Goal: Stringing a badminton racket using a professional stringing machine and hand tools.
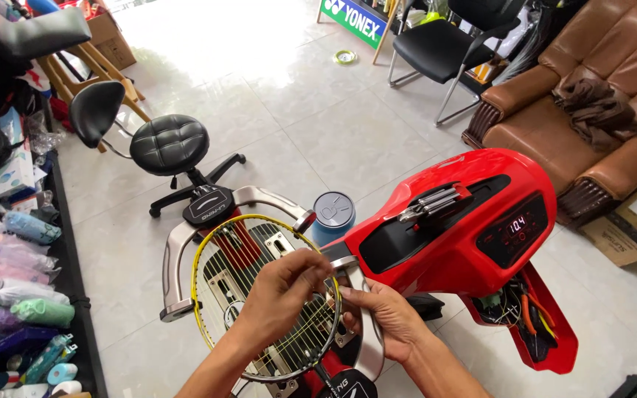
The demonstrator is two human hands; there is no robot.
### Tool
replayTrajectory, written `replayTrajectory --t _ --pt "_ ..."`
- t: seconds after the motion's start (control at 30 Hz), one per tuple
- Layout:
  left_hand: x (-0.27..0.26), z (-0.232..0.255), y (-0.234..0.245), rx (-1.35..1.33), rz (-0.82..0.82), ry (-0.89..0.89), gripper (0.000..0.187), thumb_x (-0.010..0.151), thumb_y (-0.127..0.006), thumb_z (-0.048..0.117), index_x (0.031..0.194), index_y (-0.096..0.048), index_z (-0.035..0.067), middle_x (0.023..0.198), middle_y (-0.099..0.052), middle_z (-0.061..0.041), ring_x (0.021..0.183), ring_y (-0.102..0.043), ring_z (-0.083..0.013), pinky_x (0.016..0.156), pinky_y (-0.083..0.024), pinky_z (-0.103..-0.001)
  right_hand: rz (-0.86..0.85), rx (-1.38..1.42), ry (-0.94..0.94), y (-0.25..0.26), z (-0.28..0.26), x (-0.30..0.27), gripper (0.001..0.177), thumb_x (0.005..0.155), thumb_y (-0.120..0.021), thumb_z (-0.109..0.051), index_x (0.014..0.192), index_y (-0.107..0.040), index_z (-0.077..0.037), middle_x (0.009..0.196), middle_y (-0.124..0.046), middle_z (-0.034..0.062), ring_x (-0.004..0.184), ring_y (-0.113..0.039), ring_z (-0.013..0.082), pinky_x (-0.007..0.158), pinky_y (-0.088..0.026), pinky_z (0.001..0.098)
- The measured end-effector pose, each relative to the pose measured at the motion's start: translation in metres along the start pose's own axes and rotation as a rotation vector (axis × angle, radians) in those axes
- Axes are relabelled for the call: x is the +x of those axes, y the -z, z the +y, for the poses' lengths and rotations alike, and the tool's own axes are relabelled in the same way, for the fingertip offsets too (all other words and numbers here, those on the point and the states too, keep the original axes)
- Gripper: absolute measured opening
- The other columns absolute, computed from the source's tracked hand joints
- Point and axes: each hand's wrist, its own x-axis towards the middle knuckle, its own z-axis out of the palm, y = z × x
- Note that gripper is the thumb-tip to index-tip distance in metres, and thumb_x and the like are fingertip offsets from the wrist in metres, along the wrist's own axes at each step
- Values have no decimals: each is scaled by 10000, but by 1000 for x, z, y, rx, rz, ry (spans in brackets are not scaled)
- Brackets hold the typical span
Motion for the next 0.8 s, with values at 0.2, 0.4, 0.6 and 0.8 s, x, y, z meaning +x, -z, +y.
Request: replayTrajectory --t 0.2,0.4,0.6,0.8 --pt "-6 5 -1 22 53 49 182 908 -682 36 1073 -760 26 857 -735 -24 737 -663 -62 678 -570 -232 54 -20 -25 -2 -3 -1 288 891 -687 -54 1167 -624 1 887 -726 104 624 -672 113 554 -561 219" --pt "-11 -3 0 -30 79 176 121 913 -723 50 990 -786 -19 755 -748 -59 677 -677 -82 627 -574 -255 -126 85 -32 0 -3 2 248 930 -686 -45 1159 -631 32 901 -699 70 622 -599 68 487 -478 185" --pt "-19 8 -2 174 115 97 149 931 -693 90 1055 -744 24 818 -790 -96 757 -771 -131 675 -604 -282 -102 60 -41 4 -2 5 243 918 -674 -54 1143 -630 24 907 -705 75 633 -601 70 464 -456 181" --pt "-28 2 -9 922 11 -273 246 837 -655 -37 1083 -654 -51 1218 -642 -227 984 -689 -331 846 -570 -396 -103 96 -32 2 -2 6 258 928 -679 -46 1170 -632 30 908 -695 66 632 -600 71 476 -473 184"
